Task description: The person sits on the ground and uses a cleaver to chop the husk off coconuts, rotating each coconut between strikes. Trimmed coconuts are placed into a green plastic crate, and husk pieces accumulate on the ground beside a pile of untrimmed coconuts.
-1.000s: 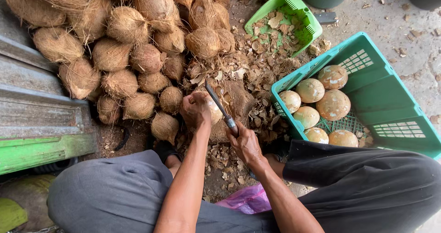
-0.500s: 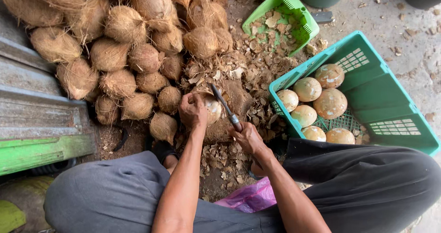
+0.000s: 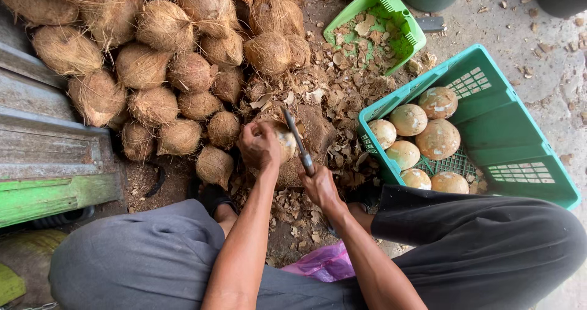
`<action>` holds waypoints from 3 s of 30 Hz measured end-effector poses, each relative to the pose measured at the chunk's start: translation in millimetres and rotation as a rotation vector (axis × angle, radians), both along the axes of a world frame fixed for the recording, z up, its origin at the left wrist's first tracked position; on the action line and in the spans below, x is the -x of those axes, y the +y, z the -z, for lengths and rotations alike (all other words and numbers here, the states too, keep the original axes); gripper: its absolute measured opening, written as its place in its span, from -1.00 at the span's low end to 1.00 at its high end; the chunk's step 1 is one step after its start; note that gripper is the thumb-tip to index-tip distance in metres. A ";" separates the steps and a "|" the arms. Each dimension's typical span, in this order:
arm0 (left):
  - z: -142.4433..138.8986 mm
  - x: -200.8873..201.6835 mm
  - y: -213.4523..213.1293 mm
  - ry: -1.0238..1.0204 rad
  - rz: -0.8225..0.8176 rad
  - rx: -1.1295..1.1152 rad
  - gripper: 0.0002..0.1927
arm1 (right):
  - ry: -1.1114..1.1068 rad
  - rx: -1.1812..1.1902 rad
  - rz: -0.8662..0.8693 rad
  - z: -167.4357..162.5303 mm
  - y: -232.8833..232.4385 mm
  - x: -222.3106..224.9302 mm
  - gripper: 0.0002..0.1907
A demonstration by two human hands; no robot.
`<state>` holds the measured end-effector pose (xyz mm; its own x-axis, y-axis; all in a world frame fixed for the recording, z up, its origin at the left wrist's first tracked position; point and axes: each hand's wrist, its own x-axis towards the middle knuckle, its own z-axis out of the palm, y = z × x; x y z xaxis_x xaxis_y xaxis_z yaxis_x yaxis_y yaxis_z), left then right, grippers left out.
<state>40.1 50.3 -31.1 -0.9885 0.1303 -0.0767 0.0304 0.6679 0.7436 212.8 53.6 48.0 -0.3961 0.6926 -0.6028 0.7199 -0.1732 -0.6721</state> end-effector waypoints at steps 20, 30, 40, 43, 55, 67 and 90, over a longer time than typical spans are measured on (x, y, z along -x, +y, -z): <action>2.9 16.2 -11.9 -0.074 0.151 -0.131 -0.67 | 0.324 0.117 0.208 -5.4 7.3 -0.4 -0.64; 2.8 15.2 -19.0 -0.029 0.146 -0.126 -0.65 | 0.313 -0.042 0.102 -5.9 4.4 -4.1 -0.59; -3.4 11.6 -20.1 -0.074 0.166 -0.449 -0.65 | 0.104 0.133 -0.091 5.4 2.4 2.5 -0.67; -2.3 13.2 -23.6 -0.046 0.215 -0.296 -0.64 | 0.124 -0.023 -0.043 -7.3 0.5 -0.8 -0.60; 6.5 19.0 -12.5 -0.232 0.146 -0.481 -0.57 | 0.062 -0.095 -0.115 36.7 14.0 -13.4 -0.64; -28.7 28.3 -17.3 -0.278 0.209 0.036 -0.47 | 0.190 -0.145 -0.003 -20.0 17.2 -6.7 -0.72; -67.9 0.7 10.3 -0.365 -0.101 0.092 -0.61 | 0.163 -0.497 -0.202 -3.0 -5.3 -6.0 -0.68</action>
<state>39.3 60.6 36.8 -0.9015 0.0100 -0.4326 -0.2944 0.7185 0.6302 218.8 48.3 51.0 -0.6111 0.7785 -0.1431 0.5858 0.3232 -0.7432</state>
